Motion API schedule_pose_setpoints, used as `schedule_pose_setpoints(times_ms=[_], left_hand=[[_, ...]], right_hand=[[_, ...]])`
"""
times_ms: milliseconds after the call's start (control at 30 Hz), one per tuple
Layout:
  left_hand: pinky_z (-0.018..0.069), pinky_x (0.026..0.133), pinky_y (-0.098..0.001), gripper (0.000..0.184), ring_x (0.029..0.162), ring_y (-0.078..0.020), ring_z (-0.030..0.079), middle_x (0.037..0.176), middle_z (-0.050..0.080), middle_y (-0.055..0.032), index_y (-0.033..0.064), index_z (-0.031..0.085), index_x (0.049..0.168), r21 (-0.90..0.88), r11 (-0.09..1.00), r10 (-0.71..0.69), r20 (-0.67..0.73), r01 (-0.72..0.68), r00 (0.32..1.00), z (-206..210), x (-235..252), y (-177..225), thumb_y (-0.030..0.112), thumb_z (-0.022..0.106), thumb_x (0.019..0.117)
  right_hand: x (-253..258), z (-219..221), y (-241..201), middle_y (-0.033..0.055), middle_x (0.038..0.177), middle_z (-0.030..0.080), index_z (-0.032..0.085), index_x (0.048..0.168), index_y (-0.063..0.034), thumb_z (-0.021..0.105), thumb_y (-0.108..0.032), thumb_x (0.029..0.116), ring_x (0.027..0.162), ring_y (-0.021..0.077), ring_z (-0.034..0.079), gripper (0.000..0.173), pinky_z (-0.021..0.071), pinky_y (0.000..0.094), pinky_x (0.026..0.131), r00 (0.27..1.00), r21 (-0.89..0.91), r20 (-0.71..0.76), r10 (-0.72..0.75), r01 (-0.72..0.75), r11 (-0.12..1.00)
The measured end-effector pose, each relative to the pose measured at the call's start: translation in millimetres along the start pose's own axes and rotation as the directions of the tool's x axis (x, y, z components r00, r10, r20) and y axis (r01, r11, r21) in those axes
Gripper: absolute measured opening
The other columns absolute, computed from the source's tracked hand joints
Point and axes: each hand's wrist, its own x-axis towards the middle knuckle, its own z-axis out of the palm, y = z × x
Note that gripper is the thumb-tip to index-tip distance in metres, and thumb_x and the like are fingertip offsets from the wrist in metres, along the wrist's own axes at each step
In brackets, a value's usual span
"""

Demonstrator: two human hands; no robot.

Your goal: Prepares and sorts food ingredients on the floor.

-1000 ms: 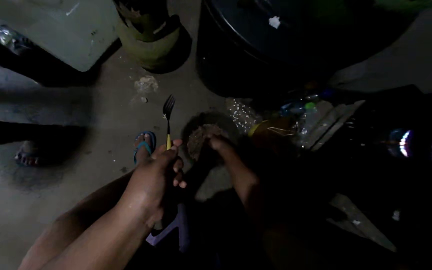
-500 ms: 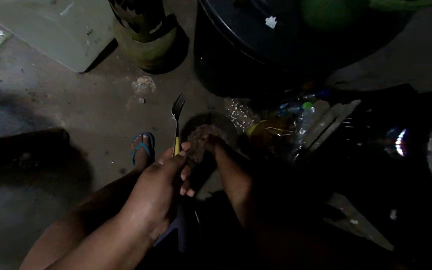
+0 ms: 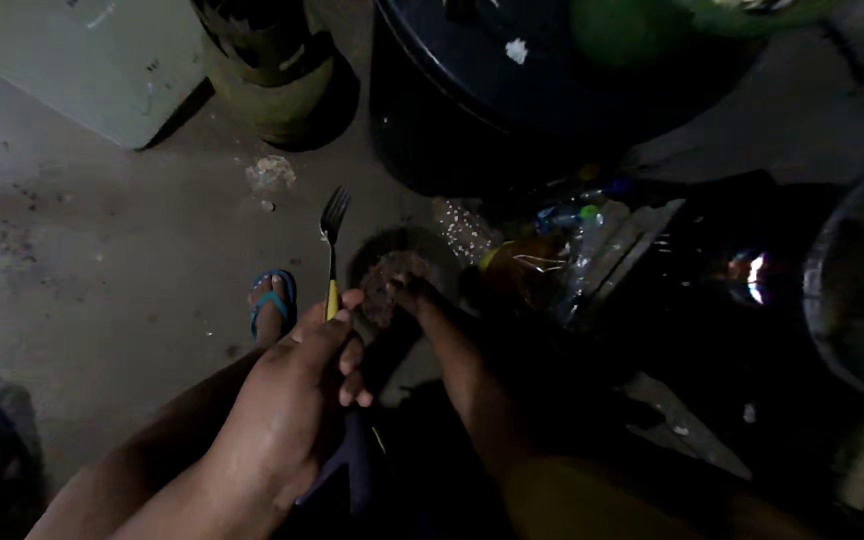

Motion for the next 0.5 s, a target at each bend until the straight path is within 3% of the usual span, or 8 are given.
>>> schedule_pose_setpoints(times_ms=[100, 167, 233, 333, 433, 500], left_hand=[[0.0504, 0.053, -0.0184, 0.030, 0.053, -0.0048, 0.050, 0.070, 0.050, 0.0026, 0.0063, 0.061, 0.124, 0.001, 1.000, 0.011, 0.032, -0.011, 0.999, -2.2, -3.7, -0.2, 0.013, 0.037, 0.1087], [0.0504, 0.054, -0.0182, 0.030, 0.054, -0.0046, 0.050, 0.070, 0.050, 0.0026, 0.0066, 0.062, 0.124, 0.006, 1.000, 0.009, 0.042, -0.009, 0.999, -2.0, -2.3, -1.0, 0.013, 0.036, 0.1088], [0.0510, 0.053, -0.0185, 0.031, 0.053, -0.0047, 0.050, 0.068, 0.049, 0.0025, 0.0058, 0.061, 0.126, 0.002, 1.000, -0.004, 0.031, 0.004, 1.000, -1.7, -1.3, -3.4, 0.014, 0.036, 0.1095], [0.0511, 0.053, -0.0189, 0.032, 0.051, -0.0050, 0.050, 0.066, 0.048, 0.0024, 0.0051, 0.059, 0.128, -0.009, 1.000, 0.002, 0.022, -0.002, 1.000, 1.1, -1.2, -3.5, 0.014, 0.035, 0.1099], [0.0512, 0.052, -0.0186, 0.032, 0.050, -0.0046, 0.049, 0.066, 0.048, 0.0026, 0.0043, 0.059, 0.129, -0.016, 0.999, 0.028, 0.037, -0.028, 0.999, 3.0, -1.9, -1.3, 0.013, 0.035, 0.1090], [0.0511, 0.052, -0.0194, 0.031, 0.051, -0.0053, 0.049, 0.066, 0.048, 0.0021, 0.0043, 0.060, 0.127, -0.022, 0.999, 0.034, 0.041, -0.033, 0.999, 1.7, -0.6, 0.0, 0.013, 0.037, 0.1086]], right_hand=[[-0.3, 48.5, 15.7, 0.0192, 0.150, 0.053, 0.049, 0.150, -0.0043, 0.051, -0.034, 0.1075, 0.140, 0.0320, 0.050, 0.052, 0.0402, 0.0475, 0.118, 0.993, -0.074, 0.100, 0.069, -0.062, 0.995], [7.0, 58.6, 18.3, 0.0201, 0.150, 0.053, 0.050, 0.150, -0.0058, 0.052, -0.035, 0.1065, 0.141, 0.0340, 0.049, 0.052, 0.0384, 0.0499, 0.118, 0.997, -0.177, 0.008, 0.078, -0.075, 0.981], [33.8, 36.3, 17.6, 0.0225, 0.145, 0.056, 0.051, 0.148, -0.0045, 0.052, -0.034, 0.1075, 0.136, 0.0369, 0.054, 0.050, 0.0420, 0.0532, 0.115, 0.990, -0.092, 0.040, 0.134, -0.130, 0.987], [84.1, -24.1, 18.8, 0.0270, 0.146, 0.054, 0.050, 0.147, 0.0006, 0.051, -0.033, 0.1094, 0.138, 0.0408, 0.051, 0.051, 0.0390, 0.0580, 0.115, 0.941, 0.123, 0.289, 0.178, -0.220, 0.968], [72.4, -18.6, 24.6, 0.0244, 0.143, 0.057, 0.056, 0.144, -0.0042, 0.053, -0.037, 0.1082, 0.135, 0.0394, 0.054, 0.049, 0.0416, 0.0591, 0.113, 0.958, 0.227, 0.171, 0.232, -0.267, 0.937], [44.7, 25.6, 30.1, 0.0188, 0.132, 0.066, 0.064, 0.136, -0.0089, 0.050, -0.044, 0.1063, 0.124, 0.0349, 0.063, 0.048, 0.0502, 0.0565, 0.106, 0.987, 0.097, -0.002, 0.161, -0.160, 0.982]])
